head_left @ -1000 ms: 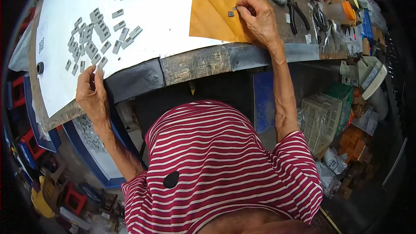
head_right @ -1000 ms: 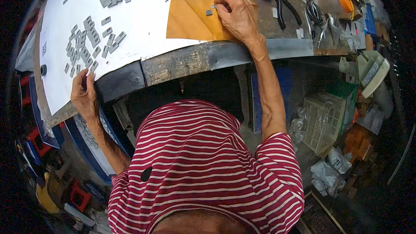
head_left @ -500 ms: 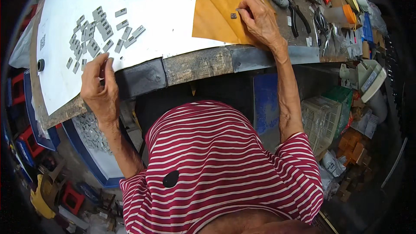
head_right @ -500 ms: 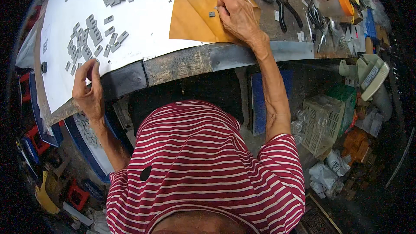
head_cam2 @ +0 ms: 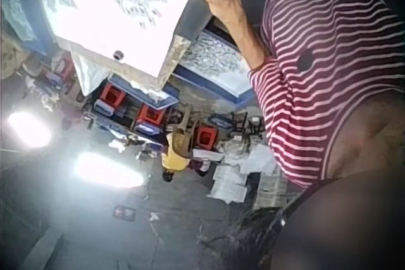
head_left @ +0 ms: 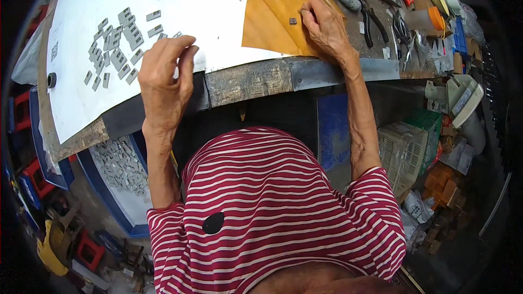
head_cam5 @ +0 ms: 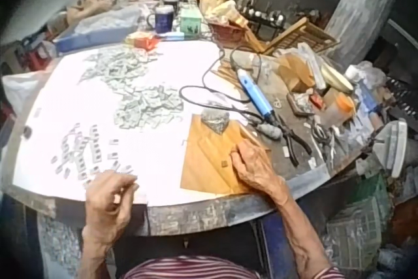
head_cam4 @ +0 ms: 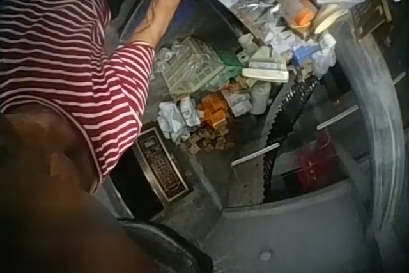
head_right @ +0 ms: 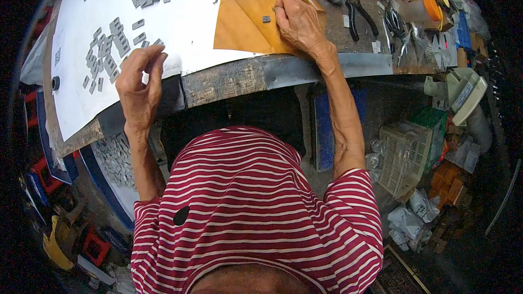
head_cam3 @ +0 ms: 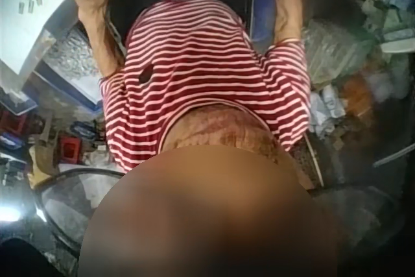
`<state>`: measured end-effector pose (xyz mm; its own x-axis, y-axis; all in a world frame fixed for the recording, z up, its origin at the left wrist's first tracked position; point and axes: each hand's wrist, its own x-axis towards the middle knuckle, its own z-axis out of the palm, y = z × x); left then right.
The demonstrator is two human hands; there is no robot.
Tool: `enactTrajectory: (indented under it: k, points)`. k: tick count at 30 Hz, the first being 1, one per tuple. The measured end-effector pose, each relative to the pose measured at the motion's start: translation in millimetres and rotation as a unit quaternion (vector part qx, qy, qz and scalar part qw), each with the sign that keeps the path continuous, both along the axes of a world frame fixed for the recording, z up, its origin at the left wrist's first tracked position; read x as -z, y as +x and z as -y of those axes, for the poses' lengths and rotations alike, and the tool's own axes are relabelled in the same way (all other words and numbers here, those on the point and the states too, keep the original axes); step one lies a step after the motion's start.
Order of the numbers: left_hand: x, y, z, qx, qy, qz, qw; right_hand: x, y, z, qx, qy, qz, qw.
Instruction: Sorting and inspecting small metal component tags on a workbench.
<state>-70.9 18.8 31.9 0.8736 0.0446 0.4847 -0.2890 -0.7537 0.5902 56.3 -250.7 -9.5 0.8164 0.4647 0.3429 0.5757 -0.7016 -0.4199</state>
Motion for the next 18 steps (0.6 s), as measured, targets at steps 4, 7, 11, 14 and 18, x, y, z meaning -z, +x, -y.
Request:
enactTrajectory:
  k: [4, 7, 11, 14, 18]
  points:
    - [7, 6, 6, 0.029, 0.009, 0.009, 1.000, -3, -2, 4, 0.033, 0.054, -0.065, 0.996]
    - [7, 11, 12, 0.041, 0.004, 0.001, 0.999, 1, 3, 11, 0.045, 0.182, -0.191, 0.964]
    - [10, 18, 16, 0.053, 0.008, -0.007, 0.999, -1, 2, 16, 0.047, 0.283, -0.307, 0.907]
    - [13, 24, 17, 0.060, 0.037, -0.002, 0.998, -5, 1, 17, 0.056, 0.293, -0.312, 0.902]
    - [21, 29, 20, 0.064, 0.011, -0.001, 0.998, -7, 1, 16, 0.067, 0.298, -0.317, 0.898]
